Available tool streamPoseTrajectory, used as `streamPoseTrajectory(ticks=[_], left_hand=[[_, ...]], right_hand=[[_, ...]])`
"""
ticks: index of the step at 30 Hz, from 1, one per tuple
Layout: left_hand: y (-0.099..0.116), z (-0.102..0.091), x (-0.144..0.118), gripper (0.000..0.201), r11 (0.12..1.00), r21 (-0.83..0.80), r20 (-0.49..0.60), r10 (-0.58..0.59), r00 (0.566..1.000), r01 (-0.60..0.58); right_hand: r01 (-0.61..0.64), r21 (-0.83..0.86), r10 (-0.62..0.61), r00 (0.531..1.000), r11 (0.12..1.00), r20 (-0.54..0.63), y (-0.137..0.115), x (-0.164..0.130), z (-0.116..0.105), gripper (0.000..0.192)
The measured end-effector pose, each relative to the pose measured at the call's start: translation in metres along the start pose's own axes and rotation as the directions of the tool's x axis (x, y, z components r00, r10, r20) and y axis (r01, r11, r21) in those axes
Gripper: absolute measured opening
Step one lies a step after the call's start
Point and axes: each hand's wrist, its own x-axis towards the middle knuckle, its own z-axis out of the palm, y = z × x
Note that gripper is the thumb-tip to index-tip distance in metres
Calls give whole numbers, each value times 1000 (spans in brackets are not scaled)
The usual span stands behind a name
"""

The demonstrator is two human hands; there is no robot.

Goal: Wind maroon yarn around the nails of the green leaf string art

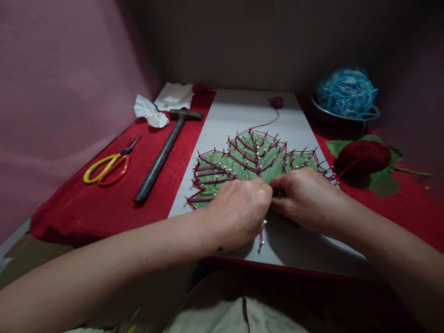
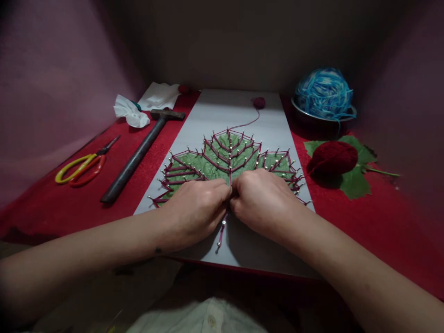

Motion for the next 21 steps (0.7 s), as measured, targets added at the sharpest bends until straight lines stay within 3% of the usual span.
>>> streamPoseTrajectory(ticks=[4, 7, 9, 13, 21], left_hand=[[-2, 0, 1, 13, 998, -62, -1, 12, 1000, -12], [-3, 4, 2, 13, 999, -20, -19, 31, 999, -31], [-4, 6, 3, 12, 999, 8, -17, 45, 999, -44], [-6, 3, 6, 9, 996, -84, 21, 32, 999, -30], [-5, 3, 7, 7, 997, -74, -31, 28, 999, -30]], right_hand=[[4, -25, -3, 999, 1000, 40, -1, 2, -4, 15], [13, -5, -13, 999, 1000, 43, 1, 2, -4, 14], [38, 32, -39, 998, 999, 43, 4, 0, -5, 14], [118, 162, -125, 992, 980, 30, 12, -6, -7, 17], [196, 221, -163, 974, 956, -159, 25, -17, 5, 15]])
